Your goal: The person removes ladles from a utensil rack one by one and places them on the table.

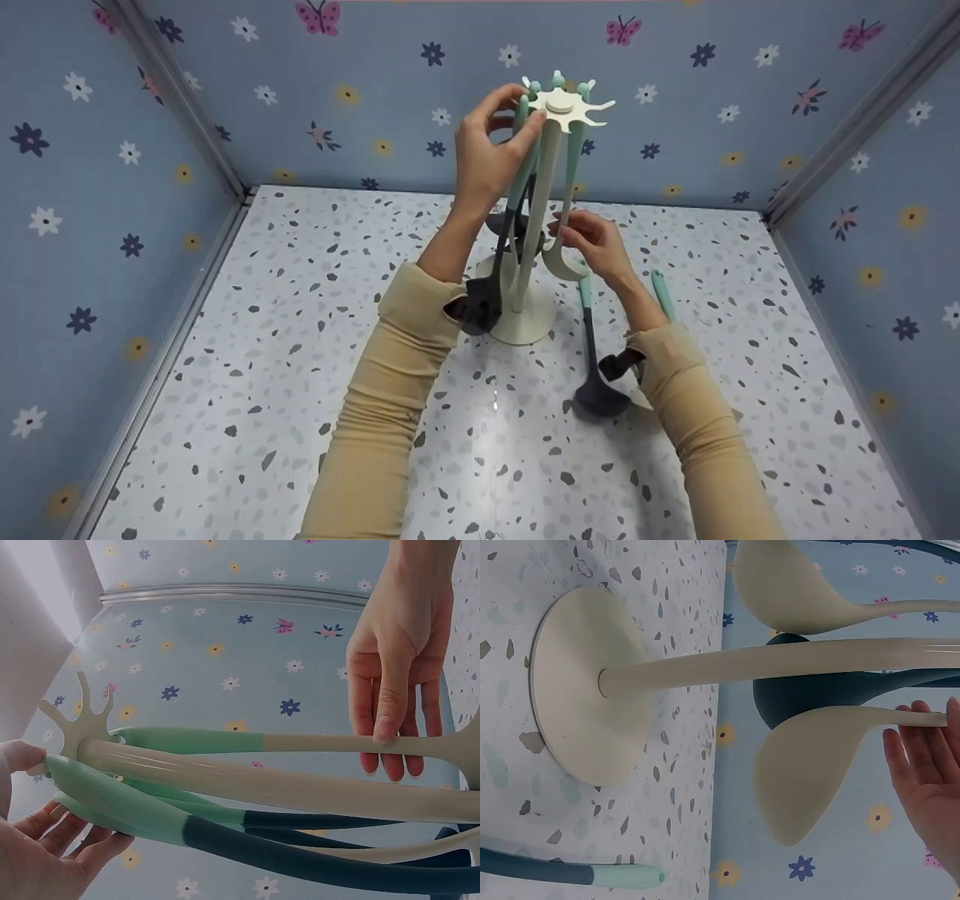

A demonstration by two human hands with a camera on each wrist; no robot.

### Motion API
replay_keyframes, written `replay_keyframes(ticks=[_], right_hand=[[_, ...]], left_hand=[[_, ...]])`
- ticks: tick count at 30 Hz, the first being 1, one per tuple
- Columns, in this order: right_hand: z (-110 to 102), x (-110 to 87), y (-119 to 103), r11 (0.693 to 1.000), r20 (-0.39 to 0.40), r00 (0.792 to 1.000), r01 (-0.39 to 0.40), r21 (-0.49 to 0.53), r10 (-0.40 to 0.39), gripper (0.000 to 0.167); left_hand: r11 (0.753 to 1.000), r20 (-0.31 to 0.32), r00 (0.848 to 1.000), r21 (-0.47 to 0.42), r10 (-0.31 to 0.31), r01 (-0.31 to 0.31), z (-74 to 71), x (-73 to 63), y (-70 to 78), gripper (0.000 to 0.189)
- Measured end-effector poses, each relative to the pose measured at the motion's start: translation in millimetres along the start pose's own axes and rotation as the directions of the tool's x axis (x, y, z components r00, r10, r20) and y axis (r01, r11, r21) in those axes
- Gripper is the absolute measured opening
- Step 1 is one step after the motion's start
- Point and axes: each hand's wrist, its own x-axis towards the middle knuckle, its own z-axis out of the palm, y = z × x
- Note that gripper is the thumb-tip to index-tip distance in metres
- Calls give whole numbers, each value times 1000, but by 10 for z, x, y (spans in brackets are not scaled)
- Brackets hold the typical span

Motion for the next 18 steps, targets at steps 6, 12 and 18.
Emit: replay_keyframes(ticks=[6,12,18], right_hand=[[4,18,138,997,-18,999,45,69,-44,19],[21,-12,111,994,-44,996,85,70,-82,19],[19,-27,105,994,-95,992,88,69,-81,21]], left_hand=[[1000,2,1000,5,19,-19,-6,-12,5,29],[1000,1,1000,-5,3,-3,-10,-9,9,30],[1000,-1,1000,-10,-19,19,-29,-79,215,28]])
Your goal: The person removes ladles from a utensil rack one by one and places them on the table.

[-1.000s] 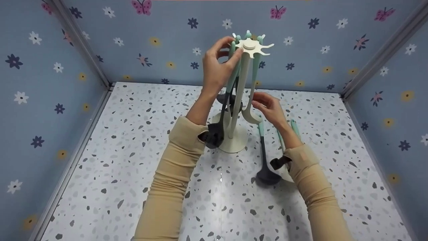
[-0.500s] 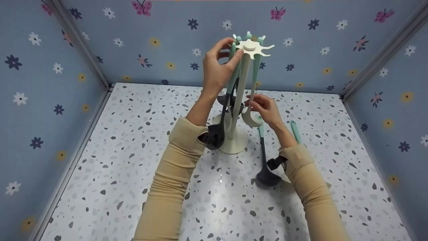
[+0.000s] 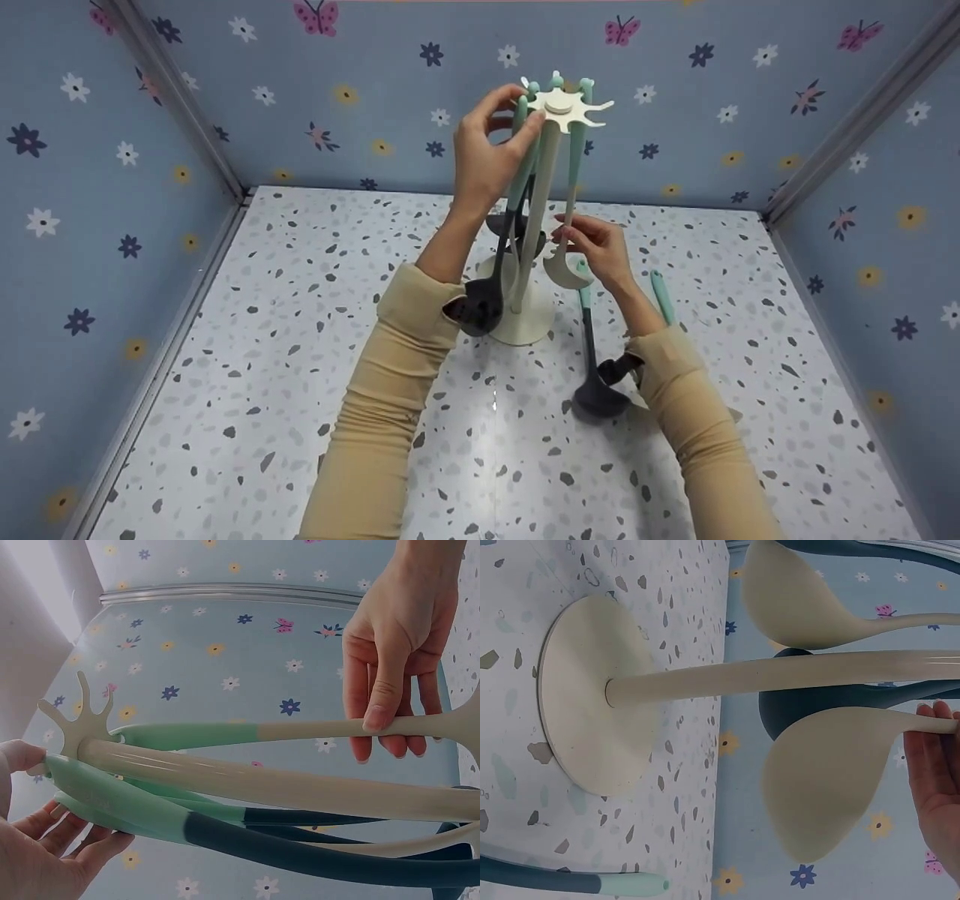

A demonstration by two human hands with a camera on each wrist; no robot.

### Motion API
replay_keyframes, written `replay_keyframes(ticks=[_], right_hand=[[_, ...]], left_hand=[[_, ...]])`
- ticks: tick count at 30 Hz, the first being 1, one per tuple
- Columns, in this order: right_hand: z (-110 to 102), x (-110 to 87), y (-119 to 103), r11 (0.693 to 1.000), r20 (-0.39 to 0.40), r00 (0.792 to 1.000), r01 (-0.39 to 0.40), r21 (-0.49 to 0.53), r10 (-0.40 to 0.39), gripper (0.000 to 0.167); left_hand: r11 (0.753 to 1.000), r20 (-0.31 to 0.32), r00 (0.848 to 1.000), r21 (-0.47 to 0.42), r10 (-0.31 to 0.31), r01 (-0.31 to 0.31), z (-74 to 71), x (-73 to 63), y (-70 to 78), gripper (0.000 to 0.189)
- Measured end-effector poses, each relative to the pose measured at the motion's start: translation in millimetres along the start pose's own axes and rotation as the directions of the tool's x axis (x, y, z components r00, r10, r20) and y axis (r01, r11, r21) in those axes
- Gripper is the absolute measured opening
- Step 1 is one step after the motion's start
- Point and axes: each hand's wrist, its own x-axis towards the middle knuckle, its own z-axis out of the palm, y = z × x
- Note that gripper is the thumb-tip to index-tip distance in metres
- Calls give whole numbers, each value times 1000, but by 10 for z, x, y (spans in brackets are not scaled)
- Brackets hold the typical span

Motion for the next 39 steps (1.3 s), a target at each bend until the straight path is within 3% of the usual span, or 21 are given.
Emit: replay_keyframes(ticks=[3,12,15,26,33,39], right_hand=[[21,3,-77,1000,-16,1000,-5,11,5,20],[38,-25,-279,997,-35,999,-41,-63,39,20],[2,-26,-300,996,-50,998,-47,-71,44,21],[-219,-82,-392,983,-130,987,-108,-150,89,22],[-422,-151,-465,959,-192,975,-161,-235,116,22],[-599,-262,-513,909,-234,964,-204,-364,123,21]], left_hand=[[1000,-1,1000,-2,1,-1,0,-10,46,28],[999,-3,999,16,35,-35,25,80,-227,28],[998,-6,999,27,53,-53,19,80,-237,27],[999,-10,999,13,32,-32,26,94,-225,28],[999,-4,999,7,32,-32,29,93,-220,28],[999,-3,999,10,32,-32,31,93,-223,28]])
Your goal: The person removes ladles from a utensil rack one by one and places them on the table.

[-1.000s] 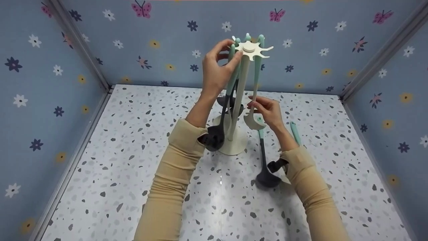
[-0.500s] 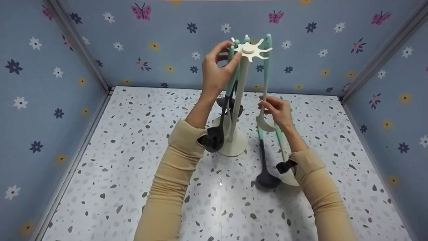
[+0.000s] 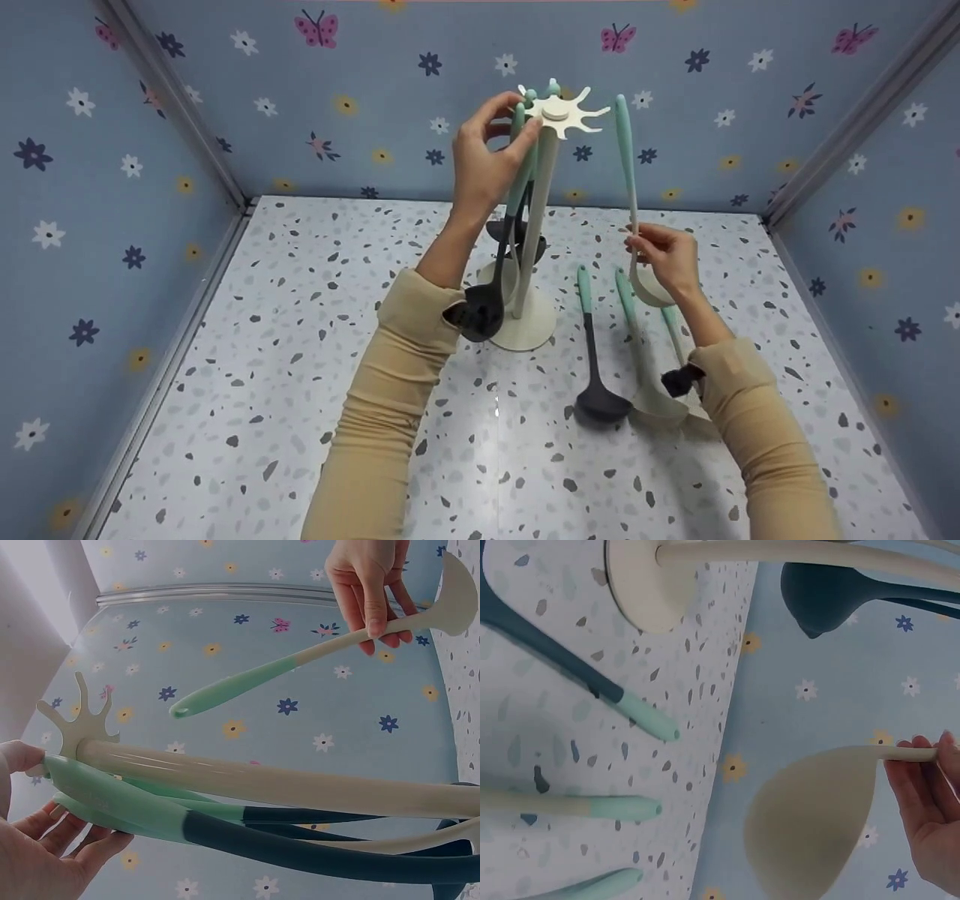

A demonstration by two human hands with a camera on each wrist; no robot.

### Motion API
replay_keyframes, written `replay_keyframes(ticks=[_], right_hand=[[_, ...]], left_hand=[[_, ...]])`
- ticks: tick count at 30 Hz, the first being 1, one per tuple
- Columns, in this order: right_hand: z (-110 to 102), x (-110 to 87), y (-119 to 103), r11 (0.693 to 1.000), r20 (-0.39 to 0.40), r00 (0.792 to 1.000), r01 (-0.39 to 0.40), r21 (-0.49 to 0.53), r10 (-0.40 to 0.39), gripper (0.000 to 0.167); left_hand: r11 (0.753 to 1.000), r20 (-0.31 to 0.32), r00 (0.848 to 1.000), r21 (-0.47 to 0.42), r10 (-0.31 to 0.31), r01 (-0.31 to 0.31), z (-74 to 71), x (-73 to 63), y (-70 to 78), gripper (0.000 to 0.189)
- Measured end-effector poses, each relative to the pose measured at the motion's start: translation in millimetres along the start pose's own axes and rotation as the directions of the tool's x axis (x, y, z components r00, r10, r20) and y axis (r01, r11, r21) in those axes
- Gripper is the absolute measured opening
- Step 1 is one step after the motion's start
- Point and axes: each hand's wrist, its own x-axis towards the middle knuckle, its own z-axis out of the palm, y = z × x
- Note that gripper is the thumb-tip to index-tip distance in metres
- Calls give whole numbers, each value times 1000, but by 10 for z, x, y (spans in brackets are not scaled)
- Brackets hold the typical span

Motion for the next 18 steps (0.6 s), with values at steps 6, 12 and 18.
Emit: replay_keyframes(ticks=[6,12,18], right_hand=[[-232,-39,186,995,-39,999,-21,-96,17,20],[-466,-52,485,977,-89,993,-94,-189,79,24],[-635,-113,621,946,-121,982,-171,-276,142,24]], left_hand=[[1000,-1,1000,8,4,-4,9,3,-6,28],[1000,-4,1000,1,-8,8,6,3,-1,28],[1000,-9,1000,-3,-13,13,0,0,6,28]])
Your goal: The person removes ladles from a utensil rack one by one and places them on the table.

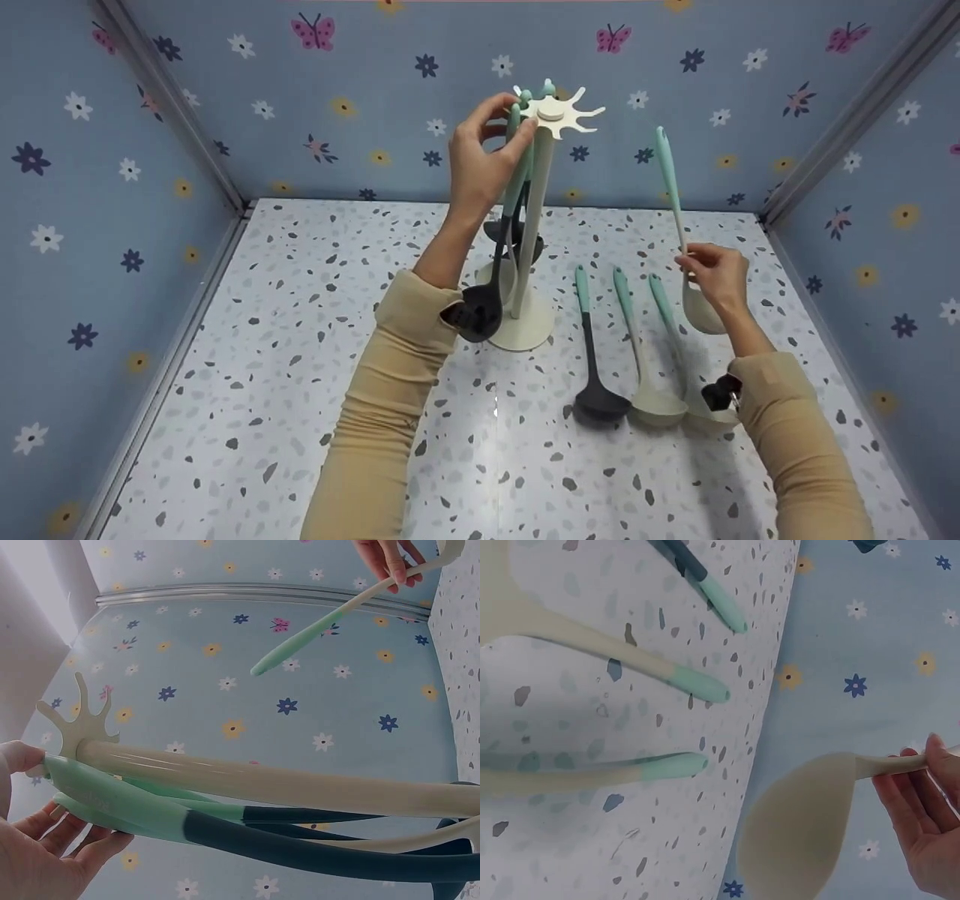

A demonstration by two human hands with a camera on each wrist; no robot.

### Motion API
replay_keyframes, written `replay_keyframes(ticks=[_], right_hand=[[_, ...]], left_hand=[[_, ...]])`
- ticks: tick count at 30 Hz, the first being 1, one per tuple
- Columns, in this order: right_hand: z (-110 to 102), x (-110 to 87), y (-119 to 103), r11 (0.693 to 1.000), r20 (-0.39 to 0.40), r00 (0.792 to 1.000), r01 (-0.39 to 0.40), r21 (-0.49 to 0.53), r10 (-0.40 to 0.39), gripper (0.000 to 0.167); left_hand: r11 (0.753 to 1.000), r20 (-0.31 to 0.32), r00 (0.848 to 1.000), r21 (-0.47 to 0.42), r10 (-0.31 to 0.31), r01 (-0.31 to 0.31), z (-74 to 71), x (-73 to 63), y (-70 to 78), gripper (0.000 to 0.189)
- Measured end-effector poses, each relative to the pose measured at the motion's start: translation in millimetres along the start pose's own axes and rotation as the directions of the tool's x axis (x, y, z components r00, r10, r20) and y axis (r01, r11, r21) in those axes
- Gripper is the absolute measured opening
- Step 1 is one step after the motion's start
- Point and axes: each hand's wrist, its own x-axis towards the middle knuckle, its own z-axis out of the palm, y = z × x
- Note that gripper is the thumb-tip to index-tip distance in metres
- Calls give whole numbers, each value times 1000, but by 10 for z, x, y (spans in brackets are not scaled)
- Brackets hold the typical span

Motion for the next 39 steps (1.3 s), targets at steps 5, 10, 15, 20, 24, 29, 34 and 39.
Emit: replay_keyframes(ticks=[5,10,15,20,24,29,34,39], right_hand=[[-87,-32,141,998,13,997,-70,-10,70,28],[-168,-55,303,984,-24,985,-174,-27,174,30],[-244,-66,520,981,-53,985,-170,-98,165,28],[-304,-41,879,965,-66,972,-232,-123,225,31],[-355,-71,972,937,-45,948,-319,-146,315,33],[-440,-114,1121,894,-11,907,-417,-161,421,35],[-499,-129,1447,875,10,898,-426,-232,440,35],[-538,-167,1515,855,12,880,-458,-245,475,37]], left_hand=[[1000,-1,1000,3,1,-1,-8,-1,-6,28],[1000,0,1000,5,6,-6,-16,-2,-8,28],[1000,-1,1000,18,18,-18,-21,-7,-23,27],[1000,0,1000,24,19,-19,-19,-9,-30,27],[1000,0,1000,13,7,-7,-16,-6,-16,28],[1000,1,1000,2,1,-1,-11,-9,-2,28],[1000,2,1000,-4,-4,4,-8,-11,0,29],[1000,1,1000,-10,-4,4,-2,-8,2,28]])
